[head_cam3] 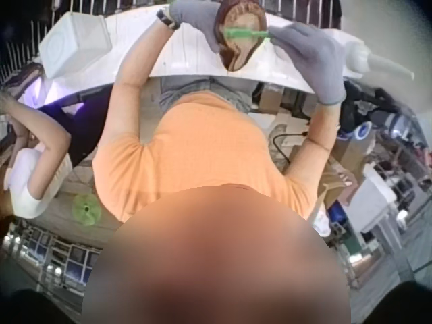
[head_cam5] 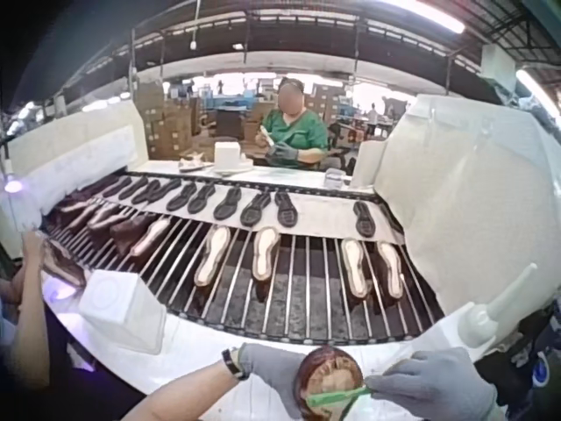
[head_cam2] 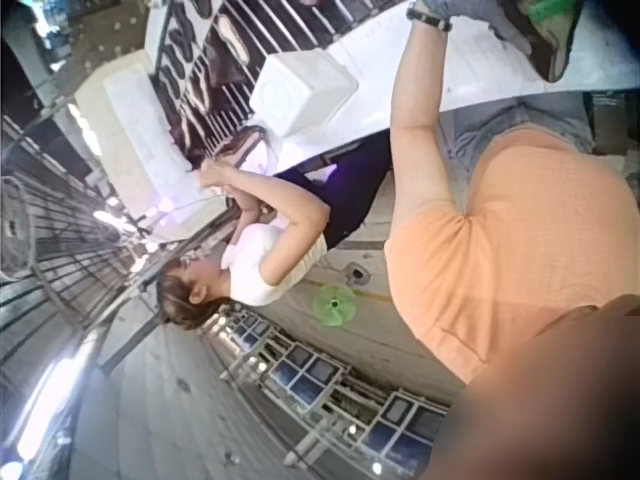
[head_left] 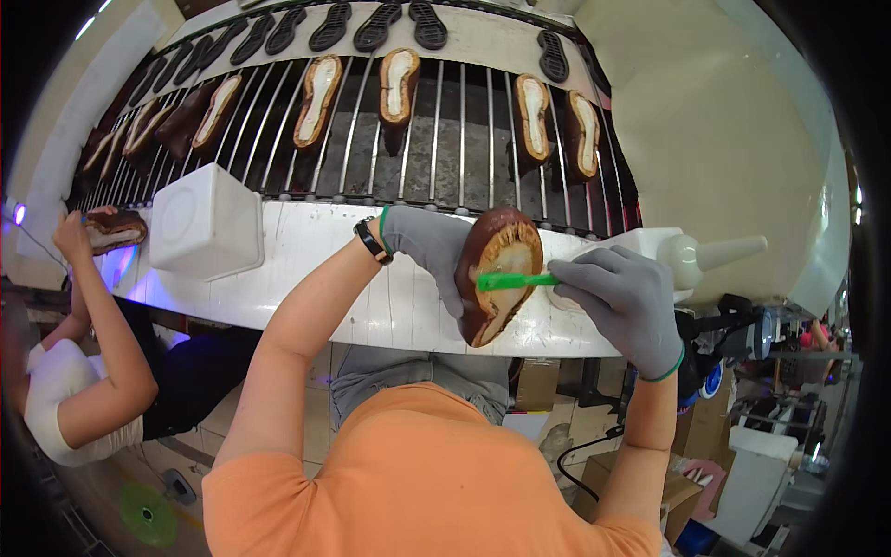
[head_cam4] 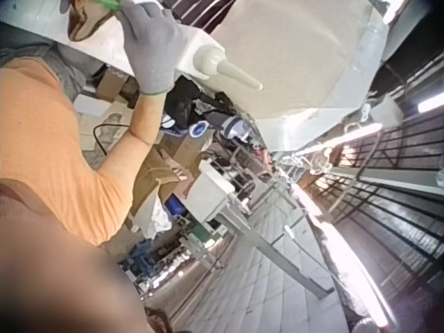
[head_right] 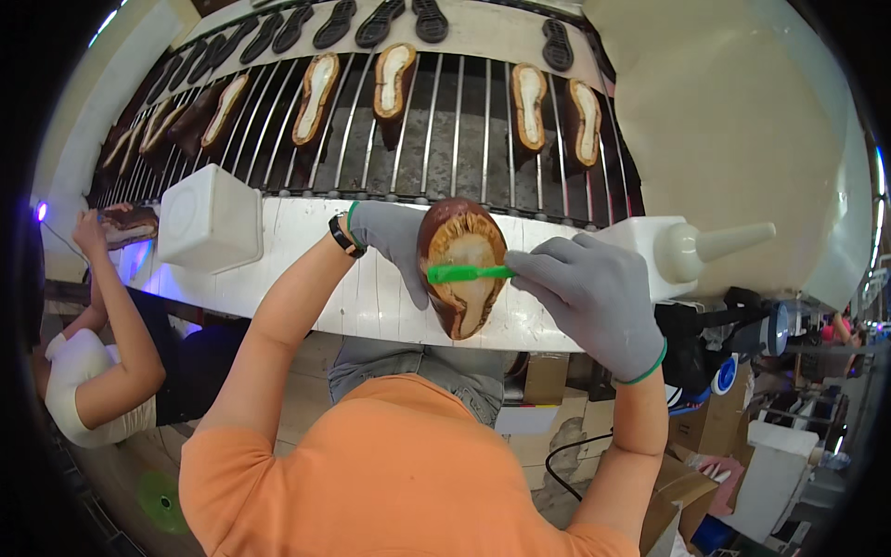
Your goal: The recorder is applying glue to the edges of shoe uppers and soles using a small brush as they move along a conveyor belt system.
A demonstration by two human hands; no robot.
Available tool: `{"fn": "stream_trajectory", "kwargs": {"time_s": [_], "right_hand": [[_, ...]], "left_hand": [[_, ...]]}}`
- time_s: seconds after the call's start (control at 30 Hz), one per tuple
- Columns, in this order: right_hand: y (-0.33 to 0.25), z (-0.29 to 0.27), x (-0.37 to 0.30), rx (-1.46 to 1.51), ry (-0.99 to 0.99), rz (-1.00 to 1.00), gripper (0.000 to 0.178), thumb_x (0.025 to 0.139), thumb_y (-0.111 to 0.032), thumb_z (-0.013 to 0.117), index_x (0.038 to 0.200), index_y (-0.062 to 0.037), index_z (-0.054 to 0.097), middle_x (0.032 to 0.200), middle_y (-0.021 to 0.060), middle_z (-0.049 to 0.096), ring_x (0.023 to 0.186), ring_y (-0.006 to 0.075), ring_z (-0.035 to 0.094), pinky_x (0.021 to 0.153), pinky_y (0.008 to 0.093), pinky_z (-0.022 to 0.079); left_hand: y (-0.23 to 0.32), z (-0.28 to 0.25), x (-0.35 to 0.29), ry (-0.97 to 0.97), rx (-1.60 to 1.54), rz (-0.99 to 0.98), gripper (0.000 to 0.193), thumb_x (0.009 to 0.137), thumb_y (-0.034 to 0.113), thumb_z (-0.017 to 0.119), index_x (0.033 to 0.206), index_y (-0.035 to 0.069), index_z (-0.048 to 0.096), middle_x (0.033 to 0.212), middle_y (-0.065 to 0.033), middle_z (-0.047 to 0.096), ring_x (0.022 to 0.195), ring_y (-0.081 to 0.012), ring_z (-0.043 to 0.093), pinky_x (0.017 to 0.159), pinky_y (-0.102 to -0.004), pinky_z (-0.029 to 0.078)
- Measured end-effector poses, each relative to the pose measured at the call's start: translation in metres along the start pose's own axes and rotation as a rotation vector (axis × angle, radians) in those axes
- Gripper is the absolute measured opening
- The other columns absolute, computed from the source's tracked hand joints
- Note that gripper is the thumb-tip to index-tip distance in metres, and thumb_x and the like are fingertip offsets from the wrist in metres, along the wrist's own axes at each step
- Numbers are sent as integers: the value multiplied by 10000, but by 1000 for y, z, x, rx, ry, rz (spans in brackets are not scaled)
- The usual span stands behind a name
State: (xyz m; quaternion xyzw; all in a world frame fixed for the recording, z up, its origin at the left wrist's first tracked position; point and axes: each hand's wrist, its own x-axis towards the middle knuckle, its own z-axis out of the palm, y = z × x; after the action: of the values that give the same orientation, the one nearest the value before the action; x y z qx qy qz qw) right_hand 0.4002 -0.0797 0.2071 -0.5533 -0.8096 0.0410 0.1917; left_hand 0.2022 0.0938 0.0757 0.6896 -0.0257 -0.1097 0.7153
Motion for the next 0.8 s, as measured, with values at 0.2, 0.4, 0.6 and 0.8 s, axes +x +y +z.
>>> {"fn": "stream_trajectory", "kwargs": {"time_s": [0.2,0.4,0.6,0.8], "right_hand": [[45,30,-9,445,187,223,181,763,-63,772,939,-26,753,752,75,679,673,188,632,642,289,494],[56,69,-75,608,-120,501,195,802,-125,758,964,-16,748,810,79,705,693,170,627,663,304,493],[58,80,-142,0,228,915,204,823,-126,721,1002,-30,745,898,134,709,723,231,666,689,327,506],[58,126,-151,-367,67,985,187,876,-238,652,968,-84,706,848,141,656,772,344,658,698,438,515]], "left_hand": [[-17,-14,-4,74,24,47,746,648,32,894,1311,11,551,1223,-87,658,1118,-146,590,960,-316,513],[-39,-4,-30,476,-107,-16,750,675,63,872,1340,4,532,1288,-86,620,1191,-173,551,1028,-326,449],[-87,21,-14,844,-228,114,609,858,283,705,1347,-21,505,1254,-89,613,1137,-168,563,1001,-313,435],[-129,71,7,808,-1096,299,676,1007,560,434,1449,48,426,1406,-106,536,1254,-231,540,1083,-368,429]]}}
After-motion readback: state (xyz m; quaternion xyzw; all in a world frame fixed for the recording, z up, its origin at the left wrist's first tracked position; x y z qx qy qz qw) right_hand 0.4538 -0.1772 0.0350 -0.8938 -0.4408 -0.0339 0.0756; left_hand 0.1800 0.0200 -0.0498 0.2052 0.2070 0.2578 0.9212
